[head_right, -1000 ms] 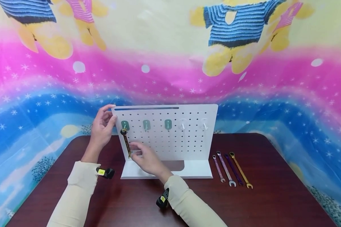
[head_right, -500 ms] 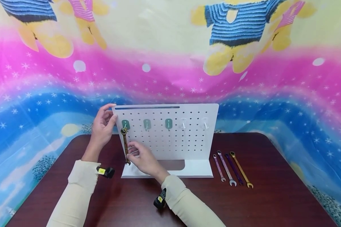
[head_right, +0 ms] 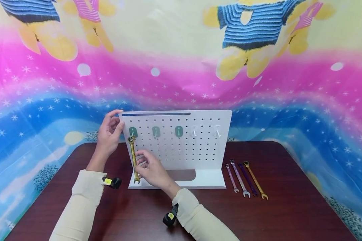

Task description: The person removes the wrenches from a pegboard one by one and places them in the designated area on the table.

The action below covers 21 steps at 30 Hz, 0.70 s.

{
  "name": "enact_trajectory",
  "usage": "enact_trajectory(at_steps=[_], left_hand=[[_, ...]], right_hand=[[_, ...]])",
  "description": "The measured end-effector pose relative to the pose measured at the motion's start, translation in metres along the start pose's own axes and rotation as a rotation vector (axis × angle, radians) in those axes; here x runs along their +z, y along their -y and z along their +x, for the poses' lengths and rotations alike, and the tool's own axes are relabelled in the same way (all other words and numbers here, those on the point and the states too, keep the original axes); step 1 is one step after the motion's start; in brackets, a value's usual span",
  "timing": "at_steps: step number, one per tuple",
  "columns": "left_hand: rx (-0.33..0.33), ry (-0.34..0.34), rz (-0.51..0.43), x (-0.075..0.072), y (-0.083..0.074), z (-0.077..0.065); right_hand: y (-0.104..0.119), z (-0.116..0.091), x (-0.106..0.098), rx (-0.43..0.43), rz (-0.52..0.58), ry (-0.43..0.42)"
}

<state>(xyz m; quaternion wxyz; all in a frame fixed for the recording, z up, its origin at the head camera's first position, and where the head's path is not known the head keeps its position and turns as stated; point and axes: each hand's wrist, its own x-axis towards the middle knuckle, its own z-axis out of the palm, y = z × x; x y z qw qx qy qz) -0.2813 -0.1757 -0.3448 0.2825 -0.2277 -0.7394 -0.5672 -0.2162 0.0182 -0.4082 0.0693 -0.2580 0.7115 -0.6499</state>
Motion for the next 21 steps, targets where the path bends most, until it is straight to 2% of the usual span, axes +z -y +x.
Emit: enact_trajectory(at_steps=[9,21], left_hand=[[-0.004,0.004,0.005,0.000,0.000,-0.001],[-0.013,-0.005,0.012,0.000,-0.002,-0.001]], right_hand=[[0.015,-0.006,-0.001,0.051,0.154,0.043],[0.027,-0.008,0.001,0.043,0.201,0.049]])
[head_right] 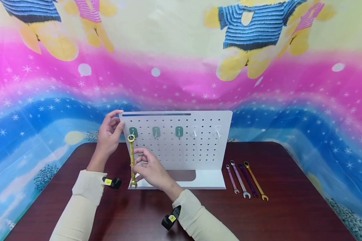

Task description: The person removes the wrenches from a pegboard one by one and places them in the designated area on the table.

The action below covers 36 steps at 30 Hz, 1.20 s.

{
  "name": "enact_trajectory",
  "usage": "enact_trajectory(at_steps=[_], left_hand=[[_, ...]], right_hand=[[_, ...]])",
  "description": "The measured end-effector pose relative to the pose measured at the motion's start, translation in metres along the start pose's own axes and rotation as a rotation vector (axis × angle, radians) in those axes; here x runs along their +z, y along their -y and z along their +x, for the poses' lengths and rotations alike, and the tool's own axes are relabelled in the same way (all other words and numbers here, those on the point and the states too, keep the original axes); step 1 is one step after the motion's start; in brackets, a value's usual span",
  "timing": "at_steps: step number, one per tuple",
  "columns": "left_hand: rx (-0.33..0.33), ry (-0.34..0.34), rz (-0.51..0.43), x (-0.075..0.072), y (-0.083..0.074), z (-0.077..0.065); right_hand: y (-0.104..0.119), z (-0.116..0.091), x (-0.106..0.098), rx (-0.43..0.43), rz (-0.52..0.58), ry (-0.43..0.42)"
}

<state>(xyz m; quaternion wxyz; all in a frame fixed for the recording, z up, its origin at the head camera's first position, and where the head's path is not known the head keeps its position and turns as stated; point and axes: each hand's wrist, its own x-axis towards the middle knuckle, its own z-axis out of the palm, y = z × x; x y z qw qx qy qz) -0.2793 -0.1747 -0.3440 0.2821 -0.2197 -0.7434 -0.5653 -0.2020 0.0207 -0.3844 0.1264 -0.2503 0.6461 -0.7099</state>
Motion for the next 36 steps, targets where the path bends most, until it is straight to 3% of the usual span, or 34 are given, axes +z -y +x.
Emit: enact_trajectory(at_steps=[10,14,21,28,33,36], left_hand=[[0.001,0.006,0.008,0.002,-0.029,-0.005],[-0.003,0.005,0.007,0.002,-0.025,-0.004],[-0.012,0.007,0.022,0.001,-0.001,0.000],[-0.012,0.008,0.029,0.001,-0.024,-0.004],[-0.022,0.016,0.031,0.000,-0.003,0.000],[-0.014,0.018,0.025,-0.001,0.001,0.001]], right_hand=[[0.009,-0.003,-0.001,-0.003,-0.004,0.017],[0.012,-0.005,-0.002,0.002,-0.010,0.016],[0.014,-0.011,-0.009,0.020,-0.049,0.012],[0.016,-0.025,-0.018,0.056,-0.066,0.001],[0.015,-0.039,-0.031,0.073,-0.095,0.004],[0.012,-0.047,-0.039,0.074,-0.112,0.005]])
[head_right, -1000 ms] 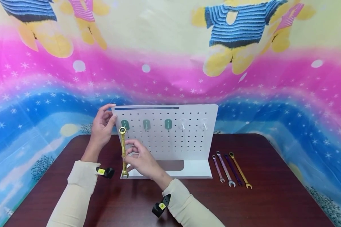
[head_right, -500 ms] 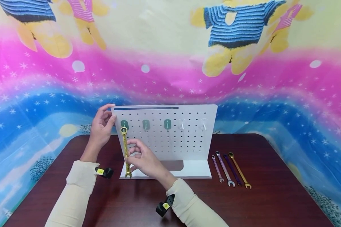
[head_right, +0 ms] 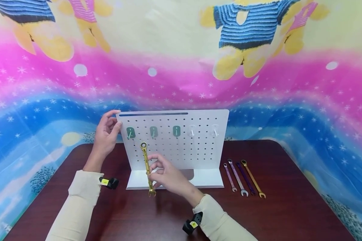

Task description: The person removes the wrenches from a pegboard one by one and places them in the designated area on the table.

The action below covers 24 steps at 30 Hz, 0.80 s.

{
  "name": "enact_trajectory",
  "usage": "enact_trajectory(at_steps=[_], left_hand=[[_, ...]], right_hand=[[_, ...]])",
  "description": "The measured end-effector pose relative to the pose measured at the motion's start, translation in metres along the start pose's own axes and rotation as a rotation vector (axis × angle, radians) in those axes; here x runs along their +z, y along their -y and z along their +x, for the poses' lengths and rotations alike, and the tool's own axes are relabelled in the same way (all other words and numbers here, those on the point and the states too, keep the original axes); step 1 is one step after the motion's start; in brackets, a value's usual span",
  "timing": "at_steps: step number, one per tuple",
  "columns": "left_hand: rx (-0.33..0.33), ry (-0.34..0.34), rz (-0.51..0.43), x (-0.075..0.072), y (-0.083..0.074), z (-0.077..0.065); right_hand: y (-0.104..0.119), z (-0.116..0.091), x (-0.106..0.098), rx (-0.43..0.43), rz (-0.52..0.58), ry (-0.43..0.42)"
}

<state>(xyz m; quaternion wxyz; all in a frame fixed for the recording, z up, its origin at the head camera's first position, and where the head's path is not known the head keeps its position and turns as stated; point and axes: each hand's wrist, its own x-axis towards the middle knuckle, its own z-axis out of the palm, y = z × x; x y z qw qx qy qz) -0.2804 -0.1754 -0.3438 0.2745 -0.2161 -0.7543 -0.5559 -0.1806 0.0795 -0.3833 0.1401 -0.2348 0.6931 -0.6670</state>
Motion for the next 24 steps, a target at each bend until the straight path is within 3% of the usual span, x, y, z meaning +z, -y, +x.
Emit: enact_trajectory(at_steps=[10,24], left_hand=[[0.012,0.000,-0.010,-0.001,0.001,0.000],[0.012,0.011,-0.029,-0.002,0.003,0.001]], right_hand=[[-0.030,-0.036,-0.027,0.069,-0.026,-0.027],[-0.047,-0.092,-0.099,0.152,-0.086,-0.131]])
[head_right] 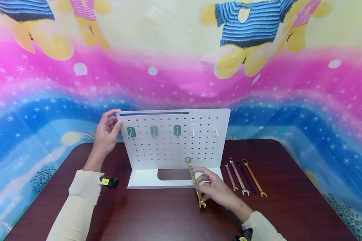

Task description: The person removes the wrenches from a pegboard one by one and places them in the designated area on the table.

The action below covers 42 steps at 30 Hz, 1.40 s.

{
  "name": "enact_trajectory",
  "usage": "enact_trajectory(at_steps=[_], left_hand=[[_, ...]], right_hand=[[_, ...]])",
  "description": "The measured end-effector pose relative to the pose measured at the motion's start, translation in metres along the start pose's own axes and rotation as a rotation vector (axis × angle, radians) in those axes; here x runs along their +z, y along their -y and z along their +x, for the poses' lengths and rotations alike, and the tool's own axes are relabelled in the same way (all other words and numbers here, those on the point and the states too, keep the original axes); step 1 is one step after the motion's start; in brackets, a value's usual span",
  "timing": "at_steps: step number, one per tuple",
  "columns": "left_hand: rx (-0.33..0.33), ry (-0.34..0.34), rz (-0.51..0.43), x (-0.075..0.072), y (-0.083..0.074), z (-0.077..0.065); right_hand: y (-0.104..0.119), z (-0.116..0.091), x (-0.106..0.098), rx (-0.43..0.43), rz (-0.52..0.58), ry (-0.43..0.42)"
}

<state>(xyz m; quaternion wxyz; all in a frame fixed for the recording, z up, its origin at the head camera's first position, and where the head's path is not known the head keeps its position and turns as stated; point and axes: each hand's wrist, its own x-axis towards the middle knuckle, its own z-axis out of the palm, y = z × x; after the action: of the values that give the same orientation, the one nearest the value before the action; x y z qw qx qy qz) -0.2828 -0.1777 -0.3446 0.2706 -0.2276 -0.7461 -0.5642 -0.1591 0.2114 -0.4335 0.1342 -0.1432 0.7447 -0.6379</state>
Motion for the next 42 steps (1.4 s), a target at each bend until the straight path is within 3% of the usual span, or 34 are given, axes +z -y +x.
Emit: enact_trajectory(at_steps=[6,15,19,27,34,42], left_hand=[[-0.005,-0.002,0.003,0.001,-0.003,0.000],[0.003,0.002,0.003,-0.002,-0.003,-0.001],[0.014,-0.002,0.008,-0.004,-0.002,0.000],[0.002,0.000,0.019,-0.001,-0.003,-0.003],[0.003,0.002,0.013,0.000,-0.004,-0.003],[0.007,-0.004,0.029,0.000,-0.003,-0.002]], right_hand=[[-0.008,-0.018,-0.026,0.086,-0.062,-0.081],[-0.012,-0.038,-0.070,0.155,-0.141,-0.119],[-0.011,-0.039,-0.086,0.159,-0.191,-0.161],[-0.010,-0.042,-0.121,0.150,-0.223,-0.162],[-0.014,-0.043,-0.154,0.159,-0.333,-0.158],[-0.017,-0.050,-0.174,0.195,-0.388,-0.170]])
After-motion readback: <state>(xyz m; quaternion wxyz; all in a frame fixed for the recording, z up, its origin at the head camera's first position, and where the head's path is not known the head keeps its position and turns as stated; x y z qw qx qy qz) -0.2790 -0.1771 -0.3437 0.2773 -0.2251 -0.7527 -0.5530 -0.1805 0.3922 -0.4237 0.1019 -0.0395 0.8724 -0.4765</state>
